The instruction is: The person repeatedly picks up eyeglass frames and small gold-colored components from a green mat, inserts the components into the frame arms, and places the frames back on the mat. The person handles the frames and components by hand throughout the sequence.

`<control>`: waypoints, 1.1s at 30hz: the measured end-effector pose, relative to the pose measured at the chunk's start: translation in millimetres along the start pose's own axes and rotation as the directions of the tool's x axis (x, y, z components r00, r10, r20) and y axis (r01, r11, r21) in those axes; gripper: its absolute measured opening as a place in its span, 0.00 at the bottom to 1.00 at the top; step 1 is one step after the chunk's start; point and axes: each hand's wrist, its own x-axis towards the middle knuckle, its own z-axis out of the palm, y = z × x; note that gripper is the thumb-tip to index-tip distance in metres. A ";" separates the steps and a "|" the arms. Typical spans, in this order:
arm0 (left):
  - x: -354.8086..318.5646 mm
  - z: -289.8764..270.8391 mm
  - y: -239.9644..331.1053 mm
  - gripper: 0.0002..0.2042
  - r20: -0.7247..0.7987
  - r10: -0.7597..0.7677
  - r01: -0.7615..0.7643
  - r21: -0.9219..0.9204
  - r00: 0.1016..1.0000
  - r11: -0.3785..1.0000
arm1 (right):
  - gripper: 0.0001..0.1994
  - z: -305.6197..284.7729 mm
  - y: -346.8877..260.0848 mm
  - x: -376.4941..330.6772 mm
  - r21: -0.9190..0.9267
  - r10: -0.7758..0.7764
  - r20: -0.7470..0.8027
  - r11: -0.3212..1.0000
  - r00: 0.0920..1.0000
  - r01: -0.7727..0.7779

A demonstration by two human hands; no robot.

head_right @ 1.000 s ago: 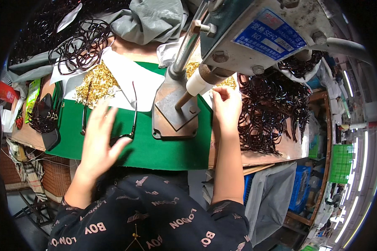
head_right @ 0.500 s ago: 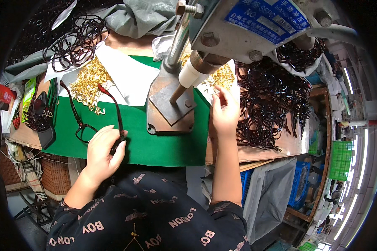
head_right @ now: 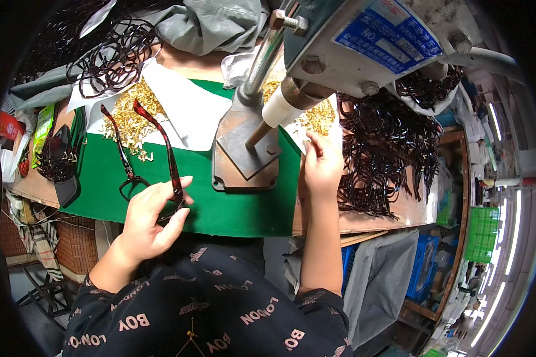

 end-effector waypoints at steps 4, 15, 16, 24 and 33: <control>-0.7 -1.5 -0.1 0.23 0.021 -0.021 0.021 0.010 1.000 1.000 | 0.06 2.3 -9.9 0.4 -0.157 0.097 0.017 0.983 0.995 -0.093; -1.4 -1.6 0.1 0.22 0.053 -0.042 0.041 0.010 0.998 0.999 | 0.05 -8.4 -1.4 -1.0 -0.166 0.040 0.211 0.986 0.977 -0.005; -1.3 -2.1 0.2 0.23 0.061 -0.034 0.035 -0.003 0.998 0.999 | 0.05 -8.3 -3.6 -1.8 -0.137 0.046 0.197 0.990 0.979 -0.019; 10.5 1.0 5.9 0.31 0.053 0.014 0.002 -0.286 0.998 0.958 | 0.07 -15.1 -27.3 -0.5 -0.008 0.003 -0.100 1.000 0.995 -0.004; 18.1 4.5 15.2 0.33 0.203 -0.057 0.157 -0.517 0.977 0.841 | 0.09 -15.6 -131.6 -41.6 0.835 -0.101 0.356 0.481 0.929 -0.268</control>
